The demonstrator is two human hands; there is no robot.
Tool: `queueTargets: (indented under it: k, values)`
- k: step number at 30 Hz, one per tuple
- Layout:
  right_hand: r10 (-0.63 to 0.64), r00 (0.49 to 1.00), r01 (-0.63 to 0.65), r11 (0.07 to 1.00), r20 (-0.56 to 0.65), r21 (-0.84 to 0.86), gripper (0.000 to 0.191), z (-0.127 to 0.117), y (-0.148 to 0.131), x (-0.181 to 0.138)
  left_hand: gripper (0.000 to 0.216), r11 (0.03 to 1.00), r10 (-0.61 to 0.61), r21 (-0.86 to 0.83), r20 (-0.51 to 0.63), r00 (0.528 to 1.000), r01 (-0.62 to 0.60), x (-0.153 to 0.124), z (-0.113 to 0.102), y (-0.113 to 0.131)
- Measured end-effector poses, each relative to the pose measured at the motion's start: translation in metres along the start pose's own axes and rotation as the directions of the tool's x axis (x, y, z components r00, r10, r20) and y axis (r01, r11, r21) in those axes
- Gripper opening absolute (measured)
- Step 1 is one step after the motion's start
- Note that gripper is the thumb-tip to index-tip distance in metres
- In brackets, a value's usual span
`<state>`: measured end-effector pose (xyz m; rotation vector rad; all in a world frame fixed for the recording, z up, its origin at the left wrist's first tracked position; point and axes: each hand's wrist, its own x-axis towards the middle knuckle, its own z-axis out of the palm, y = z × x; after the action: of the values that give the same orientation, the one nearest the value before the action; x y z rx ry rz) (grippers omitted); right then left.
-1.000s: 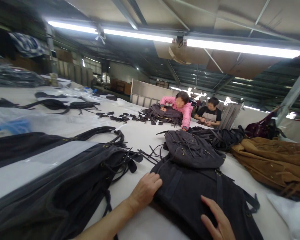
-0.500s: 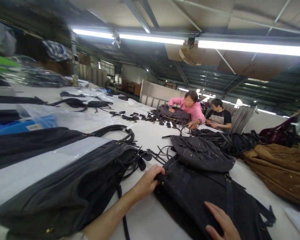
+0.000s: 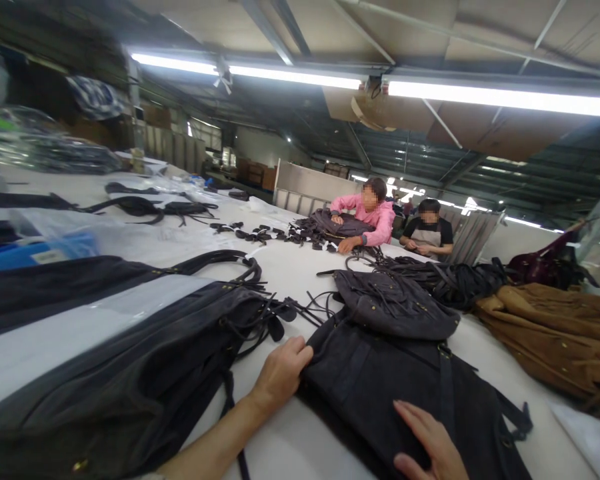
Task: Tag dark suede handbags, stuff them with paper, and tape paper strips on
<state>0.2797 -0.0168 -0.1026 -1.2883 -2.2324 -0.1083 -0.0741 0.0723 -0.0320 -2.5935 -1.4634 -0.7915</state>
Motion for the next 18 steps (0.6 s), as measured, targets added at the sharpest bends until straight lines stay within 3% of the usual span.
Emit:
queueTargets:
  k: [6,10,12,13,16,18]
  values:
    - [-0.024,0.999,0.025,0.999,0.047,-0.020,0.082,-0.005,-0.007,0.004,0.032,0.985,0.129,0.123,-0.060,0.990,-0.121,-0.025,0.001,-0.002]
    - [-0.020,0.992,0.025,0.999,0.122,-0.045,0.085,-0.009,-0.015,0.011,0.041,0.992,-0.016,0.124,0.146,0.989,-0.002,-0.020,-0.023,0.005]
    - [-0.021,0.987,0.030,0.998,0.162,-0.055,0.084,-0.010,-0.018,0.015,0.034,0.983,-0.077,0.181,0.217,0.973,0.038,-0.003,-0.045,0.025]
    - [-0.024,0.984,0.036,0.997,0.179,-0.063,0.084,-0.010,-0.018,0.016,0.026,0.975,-0.076,0.222,0.196,0.978,0.031,0.009,-0.056,0.040]
    - [-0.051,0.978,0.070,0.993,0.200,-0.092,0.083,-0.005,-0.014,0.015,0.018,0.978,0.041,0.205,0.037,0.998,-0.047,0.049,-0.074,0.101]
    - [-0.084,0.976,0.108,0.988,0.201,-0.110,0.082,0.001,-0.008,0.012,0.022,0.975,0.208,0.084,-0.008,0.978,-0.207,0.069,-0.066,0.135]
